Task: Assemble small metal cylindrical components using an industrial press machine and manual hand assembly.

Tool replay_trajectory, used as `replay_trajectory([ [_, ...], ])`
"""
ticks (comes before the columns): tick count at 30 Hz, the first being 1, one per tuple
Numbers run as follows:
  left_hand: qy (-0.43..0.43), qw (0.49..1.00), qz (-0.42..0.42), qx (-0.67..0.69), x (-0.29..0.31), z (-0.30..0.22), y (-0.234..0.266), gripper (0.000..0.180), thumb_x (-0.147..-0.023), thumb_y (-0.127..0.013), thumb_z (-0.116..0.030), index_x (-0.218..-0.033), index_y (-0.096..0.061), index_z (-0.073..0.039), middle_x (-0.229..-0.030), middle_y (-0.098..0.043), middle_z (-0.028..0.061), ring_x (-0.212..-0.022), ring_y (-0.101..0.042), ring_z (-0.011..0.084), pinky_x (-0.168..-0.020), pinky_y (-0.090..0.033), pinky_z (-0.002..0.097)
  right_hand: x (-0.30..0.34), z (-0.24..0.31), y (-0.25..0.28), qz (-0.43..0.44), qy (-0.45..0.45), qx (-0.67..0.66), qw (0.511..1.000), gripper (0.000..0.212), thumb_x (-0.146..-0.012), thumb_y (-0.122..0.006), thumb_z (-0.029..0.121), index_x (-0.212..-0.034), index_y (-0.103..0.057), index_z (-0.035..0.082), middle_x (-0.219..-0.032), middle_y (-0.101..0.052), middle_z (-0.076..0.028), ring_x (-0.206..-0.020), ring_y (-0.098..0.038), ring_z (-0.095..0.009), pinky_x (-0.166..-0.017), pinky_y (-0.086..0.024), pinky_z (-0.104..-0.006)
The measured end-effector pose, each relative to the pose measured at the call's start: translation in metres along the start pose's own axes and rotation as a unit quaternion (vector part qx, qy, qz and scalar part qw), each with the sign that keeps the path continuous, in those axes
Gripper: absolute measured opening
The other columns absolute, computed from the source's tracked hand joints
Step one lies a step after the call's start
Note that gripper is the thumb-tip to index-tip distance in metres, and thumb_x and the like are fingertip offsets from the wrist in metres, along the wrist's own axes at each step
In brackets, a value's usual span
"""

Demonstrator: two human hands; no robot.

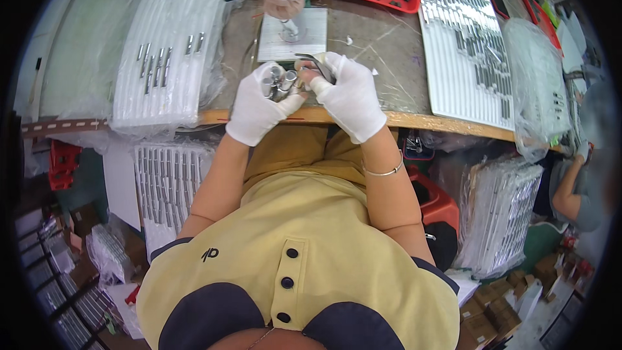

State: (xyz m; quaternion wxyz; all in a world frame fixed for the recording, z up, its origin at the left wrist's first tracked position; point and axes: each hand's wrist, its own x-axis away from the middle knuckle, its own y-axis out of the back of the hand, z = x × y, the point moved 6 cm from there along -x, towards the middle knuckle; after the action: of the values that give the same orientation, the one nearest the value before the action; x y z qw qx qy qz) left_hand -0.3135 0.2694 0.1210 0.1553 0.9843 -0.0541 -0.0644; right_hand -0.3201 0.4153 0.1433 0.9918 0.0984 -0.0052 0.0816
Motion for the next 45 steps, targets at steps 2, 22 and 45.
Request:
replay_trajectory([
  [2, -0.019, 1.000, -0.011, -0.016, 0.002, 0.002, 0.003, 0.025, -0.069, -0.073, -0.012, -0.083, -0.055, -0.001, -0.065, -0.057, 0.0038, -0.057, -0.050, 0.0092, -0.055, -0.045, 0.0262, -0.001, -0.010, -0.002, -0.002, -0.019, 0.010, 1.000, 0.018, -0.084, -0.062, 0.003, -0.102, -0.064, -0.002, -0.084, -0.064, -0.001, -0.074, -0.055, -0.005, -0.068, -0.045, -0.0186],
  [22, 0.199, 0.830, -0.102, -0.511, -0.078, 0.103, 0.223, 0.050, -0.068, -0.075, -0.041, -0.083, -0.067, 0.007, -0.078, -0.063, 0.0296, -0.078, -0.063, 0.0426, -0.068, -0.048, 0.0448, -0.131, -0.042, 0.185, -0.188, -0.129, 0.588, 0.776, 0.026, -0.086, -0.057, 0.038, -0.107, -0.068, 0.028, -0.101, -0.068, -0.005, -0.090, -0.065, -0.028, -0.079, -0.050, -0.0376],
  [45, 0.055, 0.997, 0.032, 0.037, -0.045, 0.014, 0.004, 0.024, -0.073, -0.076, -0.012, -0.090, -0.062, -0.002, -0.074, -0.063, 0.0008, -0.065, -0.054, 0.0042, -0.059, -0.044, 0.0199, -0.152, -0.040, 0.175, -0.084, -0.110, 0.573, 0.808, 0.022, -0.085, -0.059, 0.029, -0.100, -0.072, 0.020, -0.103, -0.068, -0.007, -0.094, -0.065, -0.025, -0.076, -0.050, -0.0368],
])
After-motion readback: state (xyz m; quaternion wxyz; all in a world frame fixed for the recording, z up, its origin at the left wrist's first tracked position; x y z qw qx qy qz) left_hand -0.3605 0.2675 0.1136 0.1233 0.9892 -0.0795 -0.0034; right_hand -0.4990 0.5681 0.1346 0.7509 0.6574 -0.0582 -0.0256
